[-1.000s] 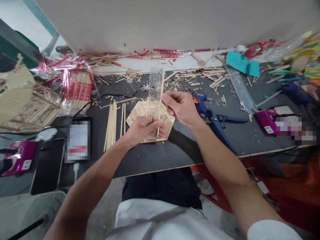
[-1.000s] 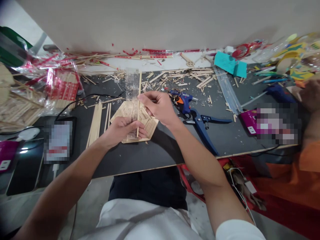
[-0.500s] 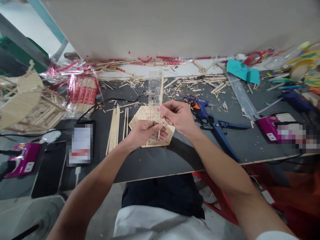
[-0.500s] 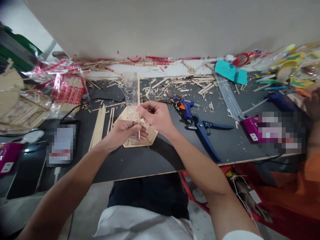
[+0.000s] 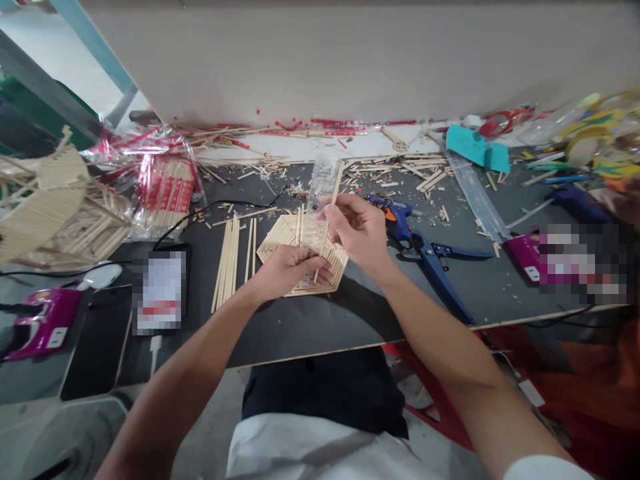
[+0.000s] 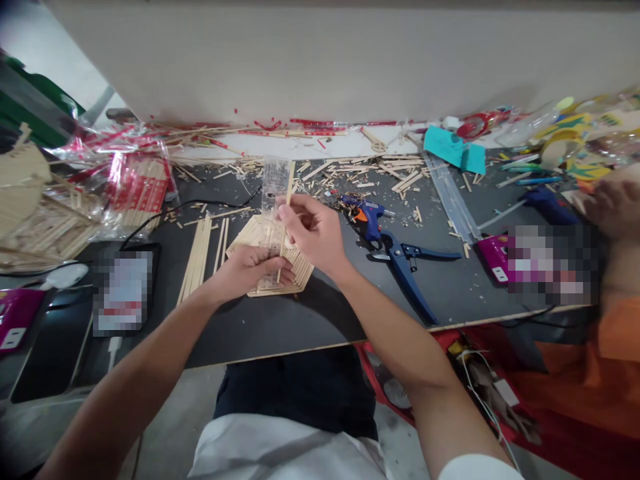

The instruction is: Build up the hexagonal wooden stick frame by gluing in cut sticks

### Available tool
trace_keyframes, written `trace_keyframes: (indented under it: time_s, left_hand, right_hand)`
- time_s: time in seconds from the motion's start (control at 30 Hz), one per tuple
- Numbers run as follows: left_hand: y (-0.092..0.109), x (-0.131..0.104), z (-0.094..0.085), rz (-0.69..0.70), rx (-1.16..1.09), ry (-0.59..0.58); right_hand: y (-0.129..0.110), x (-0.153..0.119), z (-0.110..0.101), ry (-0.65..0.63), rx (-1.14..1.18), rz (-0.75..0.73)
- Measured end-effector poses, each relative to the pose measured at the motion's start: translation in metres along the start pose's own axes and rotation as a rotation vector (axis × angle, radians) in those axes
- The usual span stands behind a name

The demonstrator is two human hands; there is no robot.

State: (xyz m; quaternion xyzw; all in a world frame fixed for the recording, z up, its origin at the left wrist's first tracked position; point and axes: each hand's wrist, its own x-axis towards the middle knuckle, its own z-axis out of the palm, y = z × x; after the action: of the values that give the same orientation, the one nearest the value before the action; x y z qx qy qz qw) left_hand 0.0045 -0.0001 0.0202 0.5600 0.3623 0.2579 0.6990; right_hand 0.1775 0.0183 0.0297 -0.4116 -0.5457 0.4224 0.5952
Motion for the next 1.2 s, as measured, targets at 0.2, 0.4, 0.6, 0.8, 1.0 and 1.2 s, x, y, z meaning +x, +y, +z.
trace_keyframes:
  time_s: [0.2, 0.4, 0.6, 0.8, 1.0, 1.2]
  left_hand:
    - [-0.004, 0.001, 0.003, -0.043, 0.109, -0.109]
    - [-0.005, 0.001, 0.001, -0.042, 0.129, -0.117]
    - [-0.011, 0.001, -0.002, -0.052, 0.063, -0.135]
    - [-0.009, 0.0, -0.001, -0.089, -0.02, -0.143]
    - [-0.009, 0.001, -0.001, -0.072, -0.023, -0.145]
    - [-0.009, 0.002, -0.001, -0.1, -0.062, -0.091]
  right_hand:
    - [-0.01, 0.004, -0.009, 0.177, -0.082, -0.065]
    - [-0.01, 0.005, -0.012, 0.152, -0.089, -0.062]
    - [-0.012, 0.006, -0.011, 0.116, -0.02, -0.043]
    - [-0.016, 0.006, -0.012, 0.102, 0.012, -0.054]
    - [-0.012, 0.008, -0.014, 0.089, 0.012, -0.04]
    - [-0.001, 0.022, -0.011, 0.063, 0.033, 0.036]
